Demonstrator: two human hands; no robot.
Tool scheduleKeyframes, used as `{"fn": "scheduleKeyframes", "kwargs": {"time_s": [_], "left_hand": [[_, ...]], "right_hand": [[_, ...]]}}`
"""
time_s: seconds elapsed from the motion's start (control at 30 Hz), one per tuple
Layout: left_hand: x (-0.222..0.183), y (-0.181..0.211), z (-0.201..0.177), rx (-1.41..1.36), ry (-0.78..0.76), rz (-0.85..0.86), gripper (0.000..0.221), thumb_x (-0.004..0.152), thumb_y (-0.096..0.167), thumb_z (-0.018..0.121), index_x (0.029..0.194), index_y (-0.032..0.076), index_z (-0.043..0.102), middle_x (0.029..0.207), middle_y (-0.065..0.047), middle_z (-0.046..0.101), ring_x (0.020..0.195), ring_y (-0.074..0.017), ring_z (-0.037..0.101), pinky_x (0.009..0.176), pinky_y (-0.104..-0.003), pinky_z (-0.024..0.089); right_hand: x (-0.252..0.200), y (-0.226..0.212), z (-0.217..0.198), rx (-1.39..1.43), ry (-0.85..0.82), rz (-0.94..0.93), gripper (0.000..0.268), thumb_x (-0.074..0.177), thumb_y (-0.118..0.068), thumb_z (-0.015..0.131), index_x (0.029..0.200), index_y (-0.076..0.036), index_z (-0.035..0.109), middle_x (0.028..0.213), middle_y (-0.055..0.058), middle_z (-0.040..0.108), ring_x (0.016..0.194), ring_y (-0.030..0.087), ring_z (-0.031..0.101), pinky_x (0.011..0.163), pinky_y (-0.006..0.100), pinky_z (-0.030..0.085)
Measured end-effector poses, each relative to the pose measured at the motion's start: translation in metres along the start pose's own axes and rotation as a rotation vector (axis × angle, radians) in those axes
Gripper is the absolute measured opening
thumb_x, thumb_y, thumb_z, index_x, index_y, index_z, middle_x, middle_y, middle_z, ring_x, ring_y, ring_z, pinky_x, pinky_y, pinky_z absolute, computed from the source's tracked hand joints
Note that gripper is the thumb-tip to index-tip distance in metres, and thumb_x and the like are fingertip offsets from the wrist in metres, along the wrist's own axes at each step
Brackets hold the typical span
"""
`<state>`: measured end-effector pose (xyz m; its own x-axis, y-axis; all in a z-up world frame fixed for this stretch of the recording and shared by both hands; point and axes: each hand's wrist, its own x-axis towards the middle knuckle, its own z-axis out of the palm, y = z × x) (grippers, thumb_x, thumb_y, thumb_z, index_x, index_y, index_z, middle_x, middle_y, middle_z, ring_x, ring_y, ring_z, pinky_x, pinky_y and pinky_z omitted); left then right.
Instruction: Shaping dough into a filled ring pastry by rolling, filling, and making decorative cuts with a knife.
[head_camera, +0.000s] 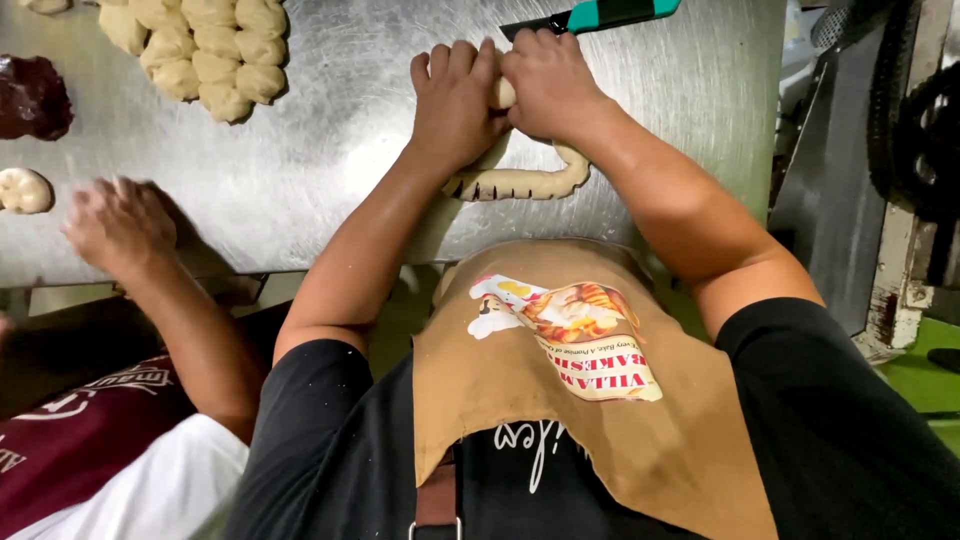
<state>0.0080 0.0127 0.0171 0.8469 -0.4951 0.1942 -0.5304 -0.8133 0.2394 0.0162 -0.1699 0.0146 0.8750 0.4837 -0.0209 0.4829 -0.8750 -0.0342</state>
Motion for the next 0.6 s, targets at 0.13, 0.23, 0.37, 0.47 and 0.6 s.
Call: {"fn": "scheduleKeyframes", "kwargs": {"time_s": [0.13, 0.23, 0.37, 0.47, 0.6], "left_hand": [[-0.005, -0.003, 0.006, -0.084, 0.107, 0.081, 0.033, 0.076, 0.034, 0.081, 0.086, 0.011, 0.06, 0.093, -0.009, 0.058, 0.093, -0.0351, 0.051, 0.088, -0.051, 0.034], [-0.005, -0.002, 0.012, -0.075, 0.141, 0.06, 0.029, 0.08, 0.033, 0.078, 0.089, 0.012, 0.06, 0.095, -0.007, 0.056, 0.092, -0.0338, 0.05, 0.081, -0.049, 0.036], [0.003, -0.001, 0.023, -0.062, 0.108, 0.095, 0.014, 0.08, 0.021, 0.065, 0.087, 0.009, 0.064, 0.091, -0.009, 0.054, 0.092, -0.0353, 0.048, 0.08, -0.051, 0.036], [0.007, -0.006, 0.036, -0.042, 0.114, 0.16, 0.007, 0.08, 0.016, 0.061, 0.079, 0.01, 0.063, 0.083, -0.01, 0.057, 0.086, -0.0351, 0.051, 0.08, -0.05, 0.038], [-0.003, -0.003, 0.015, 0.047, -0.025, 0.115, 0.084, 0.078, 0.036, 0.077, 0.146, -0.001, 0.044, 0.112, -0.016, 0.064, 0.105, -0.0393, 0.056, 0.089, -0.054, 0.041]], "right_hand": [[-0.011, -0.002, -0.053, 0.264, -0.23, 0.038, 0.086, 0.08, -0.018, 0.071, 0.157, -0.007, 0.035, 0.127, 0.023, 0.054, 0.118, 0.046, 0.05, 0.098, 0.057, 0.034], [-0.014, 0.006, -0.057, 0.373, -0.327, 0.078, 0.089, 0.079, -0.04, 0.081, 0.153, -0.008, 0.044, 0.129, 0.019, 0.046, 0.124, 0.044, 0.044, 0.104, 0.056, 0.028], [-0.012, 0.017, -0.016, 0.229, -0.096, -0.036, 0.044, 0.084, -0.037, 0.077, 0.117, -0.011, 0.064, 0.108, 0.014, 0.058, 0.104, 0.039, 0.054, 0.089, 0.052, 0.035], [-0.014, 0.02, 0.005, 0.09, 0.091, -0.139, 0.022, 0.083, -0.027, 0.071, 0.096, -0.011, 0.066, 0.096, 0.009, 0.06, 0.094, 0.034, 0.056, 0.082, 0.048, 0.037], [-0.024, 0.001, -0.086, 0.413, -0.286, 0.023, 0.105, 0.084, -0.04, 0.084, 0.162, -0.002, 0.026, 0.148, 0.027, 0.048, 0.138, 0.043, 0.04, 0.112, 0.054, 0.019]]}}
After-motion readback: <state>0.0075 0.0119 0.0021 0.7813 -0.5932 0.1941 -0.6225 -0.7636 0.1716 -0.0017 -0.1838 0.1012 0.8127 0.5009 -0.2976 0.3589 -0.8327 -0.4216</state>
